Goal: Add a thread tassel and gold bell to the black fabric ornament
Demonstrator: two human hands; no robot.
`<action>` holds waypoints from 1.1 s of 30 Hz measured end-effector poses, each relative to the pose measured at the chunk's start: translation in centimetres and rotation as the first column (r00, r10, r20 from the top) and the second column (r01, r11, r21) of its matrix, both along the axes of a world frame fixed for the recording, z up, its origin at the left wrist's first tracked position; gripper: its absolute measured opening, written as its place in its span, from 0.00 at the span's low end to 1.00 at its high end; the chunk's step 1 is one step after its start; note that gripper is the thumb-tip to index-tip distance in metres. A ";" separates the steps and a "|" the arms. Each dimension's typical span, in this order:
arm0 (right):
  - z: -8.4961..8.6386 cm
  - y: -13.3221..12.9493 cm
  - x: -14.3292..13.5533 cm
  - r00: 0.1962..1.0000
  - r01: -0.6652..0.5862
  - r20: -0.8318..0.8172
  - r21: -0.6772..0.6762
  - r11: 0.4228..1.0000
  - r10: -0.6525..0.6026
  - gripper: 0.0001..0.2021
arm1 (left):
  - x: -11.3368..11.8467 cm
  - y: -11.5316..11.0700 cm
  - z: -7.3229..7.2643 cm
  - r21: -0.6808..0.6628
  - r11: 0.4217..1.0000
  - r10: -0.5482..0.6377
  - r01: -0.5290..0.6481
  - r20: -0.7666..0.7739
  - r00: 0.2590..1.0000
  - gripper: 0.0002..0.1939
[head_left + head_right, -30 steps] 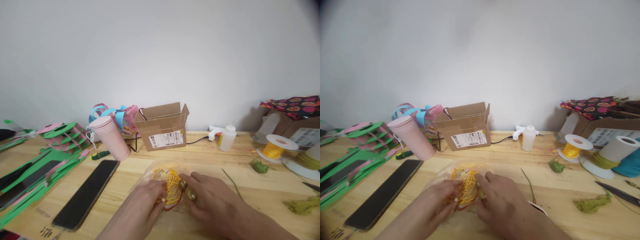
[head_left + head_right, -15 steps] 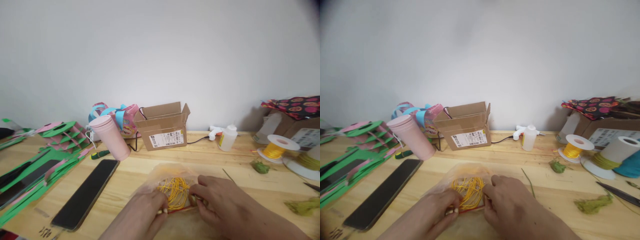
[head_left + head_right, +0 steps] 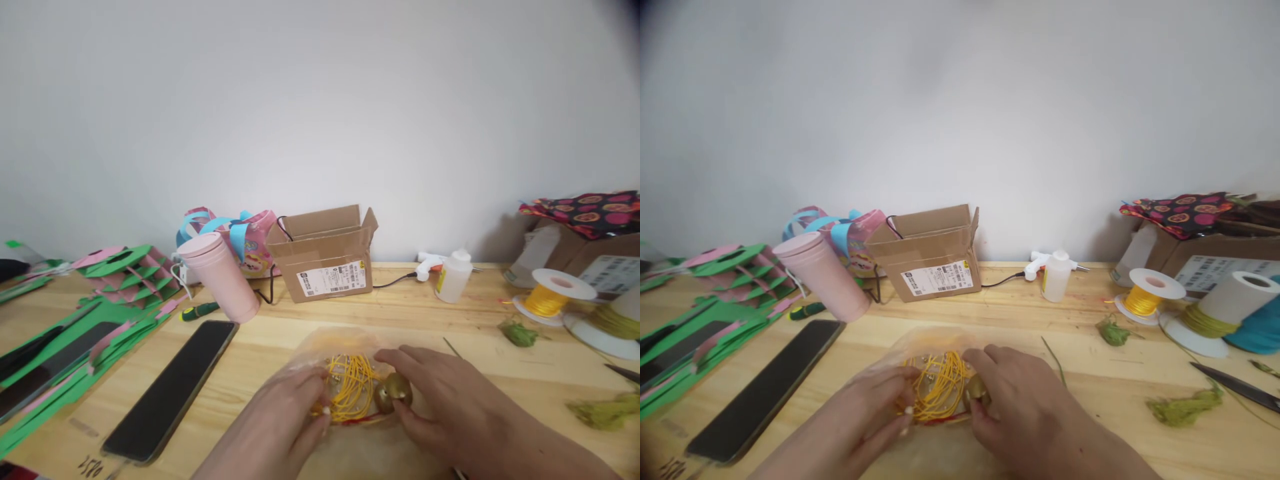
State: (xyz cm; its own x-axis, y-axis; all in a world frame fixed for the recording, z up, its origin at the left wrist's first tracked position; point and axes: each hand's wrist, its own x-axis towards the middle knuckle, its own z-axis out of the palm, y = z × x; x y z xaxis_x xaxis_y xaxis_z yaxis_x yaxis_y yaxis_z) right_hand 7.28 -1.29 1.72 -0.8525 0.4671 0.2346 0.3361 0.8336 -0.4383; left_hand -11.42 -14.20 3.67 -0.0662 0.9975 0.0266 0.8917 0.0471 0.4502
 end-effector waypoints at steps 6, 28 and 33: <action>1.2 0.1 -0.2 0.985 -0.023 -0.171 -0.123 0.992 0.002 0.18 | -0.6 0.7 0.1 0.028 0.997 0.067 -0.067 -0.010 0.998 0.06; 2.7 1.7 1.4 0.802 -0.487 -0.457 -0.873 0.021 -0.385 0.12 | 2.5 3.3 0.6 -0.108 0.983 0.180 -0.149 0.746 0.642 0.10; 2.9 1.6 1.6 0.801 -0.474 -0.454 -0.879 0.050 -0.389 0.11 | 3.0 3.4 0.6 -0.163 0.980 0.195 -0.114 0.902 0.386 0.10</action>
